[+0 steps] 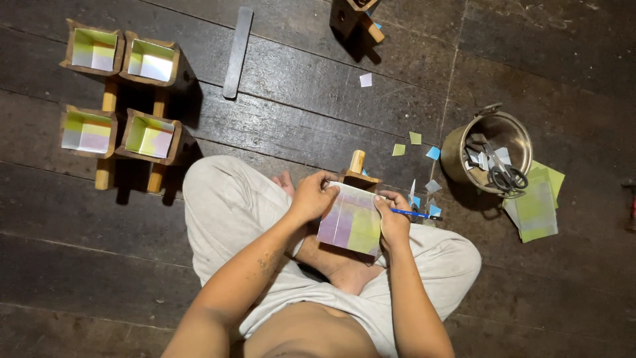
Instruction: Marking lines on small paper cards with a pen and cutting them with scissors while sitting on the floor.
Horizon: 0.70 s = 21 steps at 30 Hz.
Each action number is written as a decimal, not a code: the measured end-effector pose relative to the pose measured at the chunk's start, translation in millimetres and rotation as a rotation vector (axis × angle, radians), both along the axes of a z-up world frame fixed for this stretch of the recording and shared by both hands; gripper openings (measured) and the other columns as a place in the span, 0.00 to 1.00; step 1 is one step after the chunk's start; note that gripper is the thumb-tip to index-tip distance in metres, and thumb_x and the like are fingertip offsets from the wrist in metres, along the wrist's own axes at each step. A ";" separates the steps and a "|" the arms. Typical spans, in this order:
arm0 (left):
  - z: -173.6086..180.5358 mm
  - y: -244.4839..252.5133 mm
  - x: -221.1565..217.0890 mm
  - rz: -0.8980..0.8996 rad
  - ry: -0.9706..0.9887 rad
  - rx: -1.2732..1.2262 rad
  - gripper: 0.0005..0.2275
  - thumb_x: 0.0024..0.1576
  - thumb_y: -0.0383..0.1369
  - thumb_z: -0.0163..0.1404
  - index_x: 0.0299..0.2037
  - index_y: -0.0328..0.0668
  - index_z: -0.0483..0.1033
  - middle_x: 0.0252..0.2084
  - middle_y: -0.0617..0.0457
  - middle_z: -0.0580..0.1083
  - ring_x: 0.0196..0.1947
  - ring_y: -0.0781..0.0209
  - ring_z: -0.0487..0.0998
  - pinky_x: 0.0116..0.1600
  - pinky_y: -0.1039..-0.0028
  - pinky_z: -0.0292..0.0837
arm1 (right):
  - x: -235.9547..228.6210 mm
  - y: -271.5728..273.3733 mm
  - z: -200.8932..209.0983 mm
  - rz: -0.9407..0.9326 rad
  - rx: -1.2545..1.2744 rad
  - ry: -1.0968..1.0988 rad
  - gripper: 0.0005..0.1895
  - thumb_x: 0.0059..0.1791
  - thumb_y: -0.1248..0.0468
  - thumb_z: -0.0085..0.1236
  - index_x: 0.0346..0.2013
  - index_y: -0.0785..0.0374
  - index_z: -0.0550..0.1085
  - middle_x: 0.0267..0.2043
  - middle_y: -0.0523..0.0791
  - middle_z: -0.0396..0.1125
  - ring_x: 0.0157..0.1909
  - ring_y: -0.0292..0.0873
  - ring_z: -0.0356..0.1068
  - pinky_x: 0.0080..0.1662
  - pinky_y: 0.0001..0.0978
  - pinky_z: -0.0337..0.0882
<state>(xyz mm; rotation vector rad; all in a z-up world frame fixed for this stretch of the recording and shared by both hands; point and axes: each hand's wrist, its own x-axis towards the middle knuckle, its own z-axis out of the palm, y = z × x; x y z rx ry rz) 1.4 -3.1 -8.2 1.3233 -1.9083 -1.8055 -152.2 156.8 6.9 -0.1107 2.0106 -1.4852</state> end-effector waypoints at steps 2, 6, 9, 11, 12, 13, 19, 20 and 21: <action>1.0 -0.2 0.5 -0.005 0.002 -0.001 0.12 0.51 0.34 0.59 0.45 0.48 0.84 0.28 0.46 0.79 0.33 0.48 0.82 0.40 0.62 0.76 | -0.3 -0.1 -2.2 -0.001 0.006 0.004 0.12 0.48 0.67 0.64 0.46 0.61 0.78 0.27 0.41 0.71 0.26 0.32 0.70 0.30 0.25 0.72; 8.4 -2.1 1.1 -0.029 -0.004 0.000 0.12 0.52 0.34 0.58 0.46 0.47 0.83 0.31 0.44 0.79 0.38 0.45 0.82 0.43 0.61 0.76 | -2.4 1.1 -4.7 0.000 0.022 0.019 0.10 0.48 0.67 0.63 0.44 0.61 0.79 0.28 0.41 0.72 0.27 0.31 0.70 0.31 0.24 0.71; 11.1 -2.8 1.6 -0.042 -0.014 0.002 0.12 0.53 0.34 0.58 0.46 0.46 0.83 0.32 0.43 0.80 0.39 0.45 0.83 0.44 0.61 0.77 | -0.1 -0.9 -0.1 0.009 0.031 0.034 0.10 0.48 0.67 0.63 0.44 0.61 0.79 0.28 0.41 0.72 0.28 0.31 0.69 0.31 0.24 0.71; 13.2 -3.5 1.2 -0.048 -0.013 0.003 0.12 0.53 0.34 0.57 0.47 0.46 0.83 0.33 0.42 0.80 0.40 0.43 0.83 0.45 0.60 0.77 | 0.4 -2.1 0.7 0.002 0.029 0.036 0.10 0.48 0.67 0.63 0.44 0.61 0.79 0.28 0.41 0.72 0.27 0.31 0.69 0.31 0.24 0.71; 14.3 -3.9 1.5 -0.052 -0.015 0.004 0.12 0.54 0.34 0.57 0.47 0.45 0.83 0.34 0.42 0.80 0.42 0.42 0.83 0.46 0.59 0.77 | 0.9 -3.0 0.9 -0.003 0.025 0.035 0.09 0.48 0.67 0.63 0.44 0.61 0.79 0.27 0.41 0.72 0.27 0.31 0.69 0.32 0.24 0.70; 14.5 -3.2 1.3 -0.050 -0.015 0.005 0.12 0.54 0.34 0.57 0.47 0.45 0.83 0.34 0.42 0.80 0.42 0.42 0.83 0.46 0.59 0.77 | 1.4 -3.1 1.3 -0.001 0.026 0.036 0.09 0.48 0.67 0.63 0.44 0.61 0.79 0.27 0.41 0.72 0.27 0.31 0.69 0.32 0.24 0.70; 18.9 0.3 0.0 -0.030 -0.004 -0.029 0.11 0.53 0.32 0.57 0.46 0.44 0.83 0.33 0.42 0.80 0.41 0.42 0.82 0.45 0.59 0.77 | 0.6 -3.4 0.6 0.001 0.034 0.080 0.09 0.48 0.67 0.64 0.42 0.60 0.79 0.27 0.39 0.71 0.27 0.30 0.67 0.32 0.22 0.68; 19.2 1.0 -0.7 -0.017 -0.006 -0.031 0.11 0.53 0.32 0.57 0.46 0.43 0.83 0.33 0.41 0.80 0.42 0.41 0.82 0.46 0.58 0.77 | -1.3 -2.4 -0.4 -0.026 0.038 0.126 0.07 0.50 0.65 0.62 0.42 0.59 0.79 0.27 0.39 0.70 0.29 0.30 0.65 0.33 0.23 0.67; 19.5 1.6 -1.5 -0.003 -0.008 -0.033 0.11 0.53 0.32 0.57 0.45 0.43 0.83 0.34 0.39 0.80 0.43 0.39 0.82 0.46 0.57 0.77 | -3.2 -1.5 -1.5 -0.054 0.041 0.171 0.05 0.52 0.64 0.59 0.42 0.57 0.79 0.28 0.39 0.68 0.31 0.30 0.64 0.33 0.24 0.65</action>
